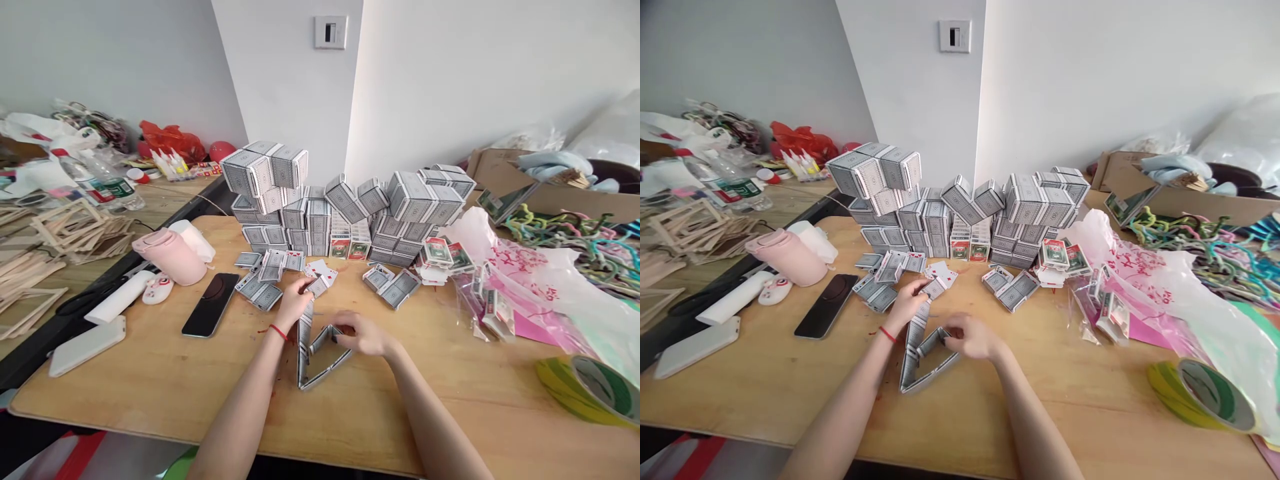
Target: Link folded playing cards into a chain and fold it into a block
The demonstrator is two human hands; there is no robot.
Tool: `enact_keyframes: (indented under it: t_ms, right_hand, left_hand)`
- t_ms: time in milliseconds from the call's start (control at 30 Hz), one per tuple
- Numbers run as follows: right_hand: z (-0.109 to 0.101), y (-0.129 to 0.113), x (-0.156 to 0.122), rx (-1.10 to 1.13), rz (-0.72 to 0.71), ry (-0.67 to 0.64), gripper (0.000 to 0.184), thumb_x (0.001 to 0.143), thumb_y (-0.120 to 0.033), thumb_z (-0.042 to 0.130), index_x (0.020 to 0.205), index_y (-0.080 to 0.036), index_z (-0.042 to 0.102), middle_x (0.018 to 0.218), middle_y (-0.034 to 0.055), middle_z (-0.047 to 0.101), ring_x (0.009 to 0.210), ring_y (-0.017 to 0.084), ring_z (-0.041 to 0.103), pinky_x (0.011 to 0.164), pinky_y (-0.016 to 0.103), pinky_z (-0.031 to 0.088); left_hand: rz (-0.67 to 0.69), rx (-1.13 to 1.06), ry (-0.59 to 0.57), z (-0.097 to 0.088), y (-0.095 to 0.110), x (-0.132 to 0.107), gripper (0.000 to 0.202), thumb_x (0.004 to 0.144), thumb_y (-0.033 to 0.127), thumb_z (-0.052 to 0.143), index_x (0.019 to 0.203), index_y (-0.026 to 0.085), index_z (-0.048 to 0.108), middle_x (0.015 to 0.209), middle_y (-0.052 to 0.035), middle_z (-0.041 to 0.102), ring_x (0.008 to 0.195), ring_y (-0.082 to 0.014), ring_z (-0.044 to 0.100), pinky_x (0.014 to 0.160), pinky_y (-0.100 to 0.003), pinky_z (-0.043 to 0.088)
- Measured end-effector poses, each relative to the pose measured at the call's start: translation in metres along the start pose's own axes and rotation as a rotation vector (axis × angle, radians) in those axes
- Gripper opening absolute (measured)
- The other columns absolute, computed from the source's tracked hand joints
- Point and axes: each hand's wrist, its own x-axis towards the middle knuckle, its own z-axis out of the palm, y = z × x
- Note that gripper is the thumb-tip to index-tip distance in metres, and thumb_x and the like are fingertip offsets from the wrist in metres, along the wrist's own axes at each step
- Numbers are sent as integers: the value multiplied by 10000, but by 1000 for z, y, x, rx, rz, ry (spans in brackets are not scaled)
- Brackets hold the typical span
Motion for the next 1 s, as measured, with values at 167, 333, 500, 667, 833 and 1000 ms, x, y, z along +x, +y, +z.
enact_keyframes:
  t_ms: [167, 333, 500, 667, 833, 1000]
  right_hand:
    - [0, 13, 3, 104, 53, 71, 205, 777, -220, 438, 670, -167, 604, 644, -17, 580, 643, 143, 534, 606, 243, 426]
    - [-4, 26, 5, 320, 82, 248, 271, 813, -373, 453, 915, -172, 603, 939, 58, 651, 936, 209, 576, 847, 362, 424]
    - [-4, 35, 6, 481, 35, 522, 286, 795, -439, 480, 909, -185, 546, 997, 91, 637, 921, 213, 596, 817, 377, 460]
    - [-8, 43, 7, 547, 69, 695, 290, 734, -450, 563, 868, -192, 550, 965, 87, 635, 879, 220, 602, 771, 370, 487]
    - [-11, 48, 9, 735, 93, 769, 234, 665, -375, 659, 797, -201, 576, 883, 42, 637, 814, 198, 601, 761, 351, 485]
    - [-13, 46, 9, 879, 117, 751, 179, 629, -327, 698, 734, -216, 604, 833, 2, 642, 758, 175, 601, 758, 331, 477]
  left_hand:
    - [-46, -20, -47, -1, 0, 0, 361, 585, 94, 483, 879, 186, 672, 941, -32, 670, 934, -189, 577, 839, -293, 406]
    - [-19, 5, 15, -4, 1, 0, 229, 591, 126, 459, 684, 177, 662, 750, -21, 657, 799, -174, 578, 758, -282, 422]
    - [28, -150, 17, -8, 11, -2, 143, 602, 151, 465, 639, 170, 602, 723, -10, 615, 757, -162, 560, 719, -284, 444]
    - [38, -125, -216, -10, 19, -8, 158, 611, 146, 471, 688, 159, 609, 751, -20, 612, 773, -163, 542, 743, -272, 417]
    - [20, -19, -415, -8, 23, -15, 240, 617, 143, 478, 805, 165, 627, 873, -41, 626, 863, -189, 532, 801, -281, 378]
    - [16, -46, -549, -5, 26, -17, 238, 630, 171, 534, 855, 157, 609, 904, -37, 604, 885, -184, 517, 813, -281, 371]
